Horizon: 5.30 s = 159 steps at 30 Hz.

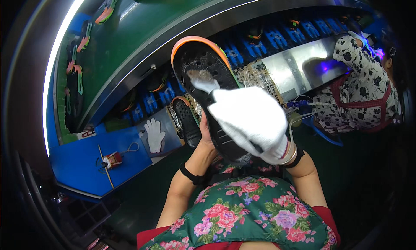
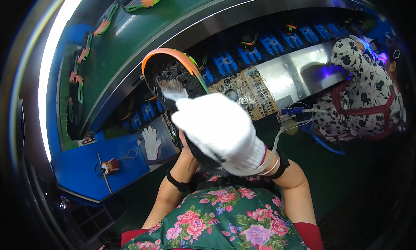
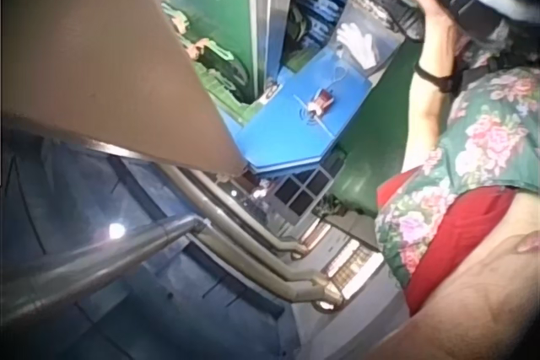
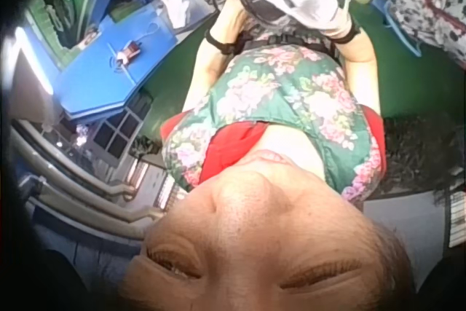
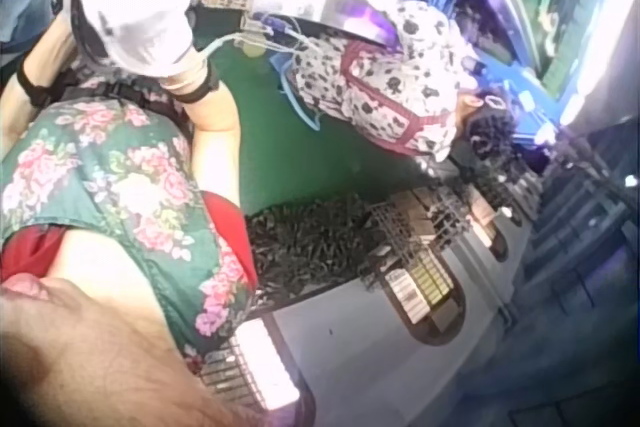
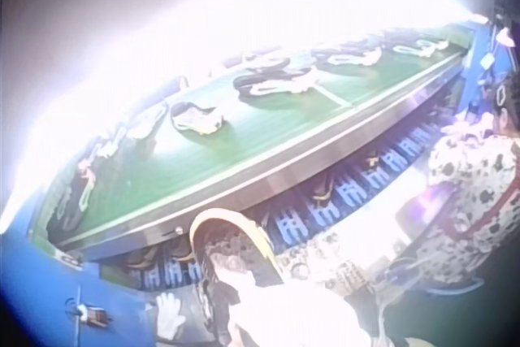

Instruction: The person is applying a liquid substance, likely adhesive or primer, to the underside of shoe soles using a brush.

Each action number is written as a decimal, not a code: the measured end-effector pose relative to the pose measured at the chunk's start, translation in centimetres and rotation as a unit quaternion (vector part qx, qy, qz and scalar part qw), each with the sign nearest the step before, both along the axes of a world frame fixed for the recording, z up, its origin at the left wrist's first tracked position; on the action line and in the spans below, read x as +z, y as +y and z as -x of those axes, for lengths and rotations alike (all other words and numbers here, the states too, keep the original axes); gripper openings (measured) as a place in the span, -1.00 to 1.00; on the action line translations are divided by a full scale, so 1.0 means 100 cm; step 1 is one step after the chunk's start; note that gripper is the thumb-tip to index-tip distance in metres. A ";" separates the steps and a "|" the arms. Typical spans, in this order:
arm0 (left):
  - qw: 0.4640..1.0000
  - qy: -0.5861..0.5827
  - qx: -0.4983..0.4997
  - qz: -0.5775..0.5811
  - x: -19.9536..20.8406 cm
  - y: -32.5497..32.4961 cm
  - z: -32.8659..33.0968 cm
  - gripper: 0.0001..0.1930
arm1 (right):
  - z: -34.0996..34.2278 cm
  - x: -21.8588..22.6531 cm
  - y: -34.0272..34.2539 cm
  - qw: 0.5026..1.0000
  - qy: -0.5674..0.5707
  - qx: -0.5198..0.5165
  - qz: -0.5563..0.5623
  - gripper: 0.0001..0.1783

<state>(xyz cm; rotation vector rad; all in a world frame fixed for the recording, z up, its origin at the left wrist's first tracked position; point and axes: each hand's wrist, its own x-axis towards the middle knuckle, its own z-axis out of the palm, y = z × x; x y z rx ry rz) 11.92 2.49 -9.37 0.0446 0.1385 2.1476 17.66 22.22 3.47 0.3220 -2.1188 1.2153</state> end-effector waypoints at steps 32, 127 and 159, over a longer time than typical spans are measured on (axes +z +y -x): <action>0.992 0.009 0.026 -0.122 0.055 0.017 0.059 0.13 | -0.004 -0.027 -0.033 0.989 -0.050 0.123 0.061 -0.61; 0.991 -0.031 0.057 0.114 0.075 -0.057 0.056 -0.15 | 0.082 0.001 -0.013 0.996 0.024 0.087 0.020 -0.69; 0.326 0.577 0.286 0.692 0.111 0.074 0.441 -0.26 | -0.032 -0.109 0.000 0.719 -0.192 0.012 0.668 -0.76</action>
